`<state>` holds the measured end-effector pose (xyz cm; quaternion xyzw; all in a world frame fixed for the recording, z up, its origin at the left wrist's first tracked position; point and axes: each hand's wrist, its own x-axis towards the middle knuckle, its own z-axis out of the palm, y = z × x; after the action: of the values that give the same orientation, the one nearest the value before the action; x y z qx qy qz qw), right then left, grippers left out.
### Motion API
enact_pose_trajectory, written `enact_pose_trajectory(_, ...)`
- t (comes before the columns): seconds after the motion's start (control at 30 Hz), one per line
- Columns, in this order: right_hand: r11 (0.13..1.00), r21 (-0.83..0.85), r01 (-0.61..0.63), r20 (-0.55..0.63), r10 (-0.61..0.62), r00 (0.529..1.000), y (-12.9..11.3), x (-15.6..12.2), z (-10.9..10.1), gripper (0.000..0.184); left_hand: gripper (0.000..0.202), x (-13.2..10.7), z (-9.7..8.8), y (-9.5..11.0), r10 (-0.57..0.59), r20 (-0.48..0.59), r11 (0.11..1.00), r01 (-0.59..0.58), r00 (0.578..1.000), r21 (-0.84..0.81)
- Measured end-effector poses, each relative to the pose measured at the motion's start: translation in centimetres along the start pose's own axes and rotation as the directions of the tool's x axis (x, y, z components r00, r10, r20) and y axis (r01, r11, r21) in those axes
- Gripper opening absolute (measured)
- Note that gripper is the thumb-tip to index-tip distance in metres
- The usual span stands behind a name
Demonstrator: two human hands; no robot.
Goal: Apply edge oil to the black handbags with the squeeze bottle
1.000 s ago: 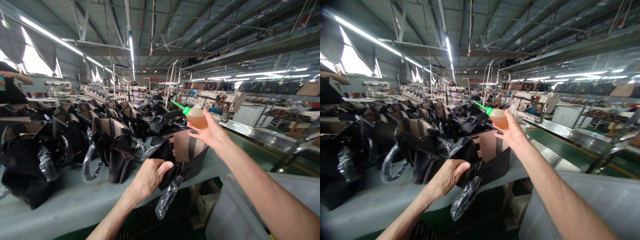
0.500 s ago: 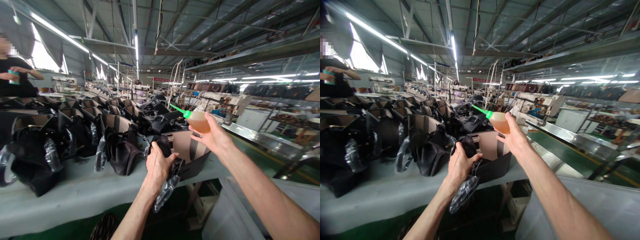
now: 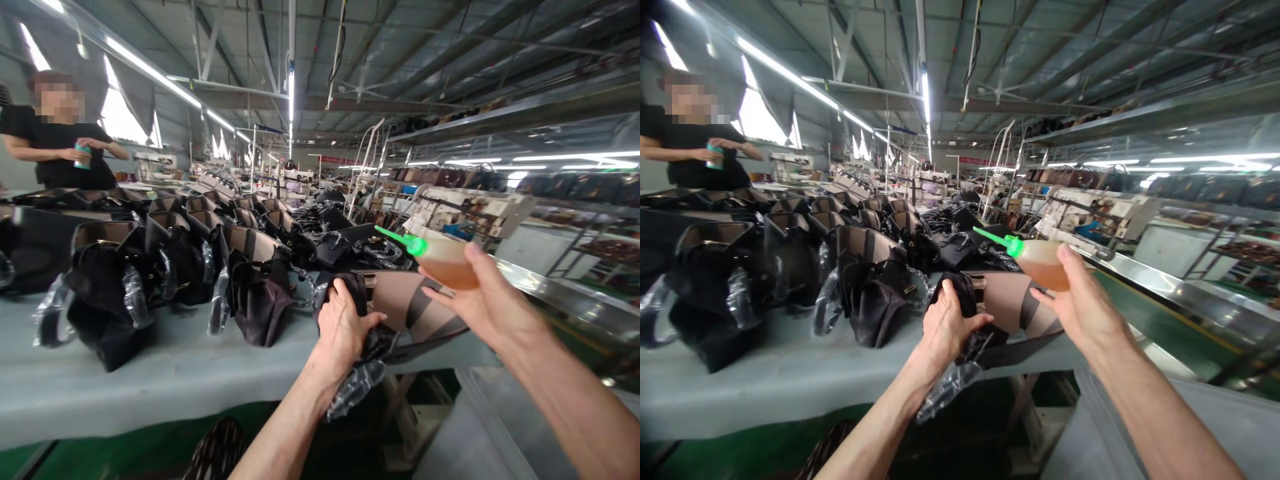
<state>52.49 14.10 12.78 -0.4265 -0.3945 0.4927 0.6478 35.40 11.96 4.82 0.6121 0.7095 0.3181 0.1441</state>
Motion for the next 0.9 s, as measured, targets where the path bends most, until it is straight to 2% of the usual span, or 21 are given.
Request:
enact_pose_trajectory(0.13,1.0,0.002,0.007,-0.025,-0.007,1.0,-0.1,0.0,-1.1,0.022,0.066,1.2,0.8,0.8,0.019,-0.002,1.0,-0.019,1.0,0.009)
enact_pose_trajectory(0.3,0.998,0.036,0.043,-0.082,-0.04,0.996,-0.4,0.0,-3.5,0.025,0.053,0.1,1.7,1.7,0.051,-0.021,0.997,-0.05,0.998,0.054)
enact_pose_trajectory(0.47,0.996,0.057,0.071,-0.108,-0.065,0.992,-0.1,0.1,-4.7,0.025,0.068,0.1,2.4,2.5,0.022,0.015,0.999,-0.023,1.0,0.041)
enact_pose_trajectory(0.53,0.994,0.066,0.088,-0.113,-0.08,0.99,0.1,0.2,-5.0,0.026,0.067,0.4,2.9,2.6,0.022,0.004,1.0,-0.022,1.0,0.014)
enact_pose_trajectory(0.73,0.988,0.125,0.093,-0.137,-0.076,0.988,-0.2,-0.1,-5.4,0.028,0.037,0.8,4.3,1.6,0.166,0.047,0.979,-0.159,0.985,-0.13)
enact_pose_trajectory(0.83,0.981,0.173,0.087,-0.192,-0.053,0.98,-0.7,-0.9,-5.8,0.027,0.031,0.9,4.0,1.1,0.288,-0.028,0.926,-0.285,0.957,-0.247)
enact_pose_trajectory(0.9,0.978,0.195,0.07,-0.218,-0.027,0.976,-1.2,-1.9,-6.1,0.032,0.032,1.1,3.1,1.1,0.386,-0.074,0.876,-0.391,0.919,-0.283)
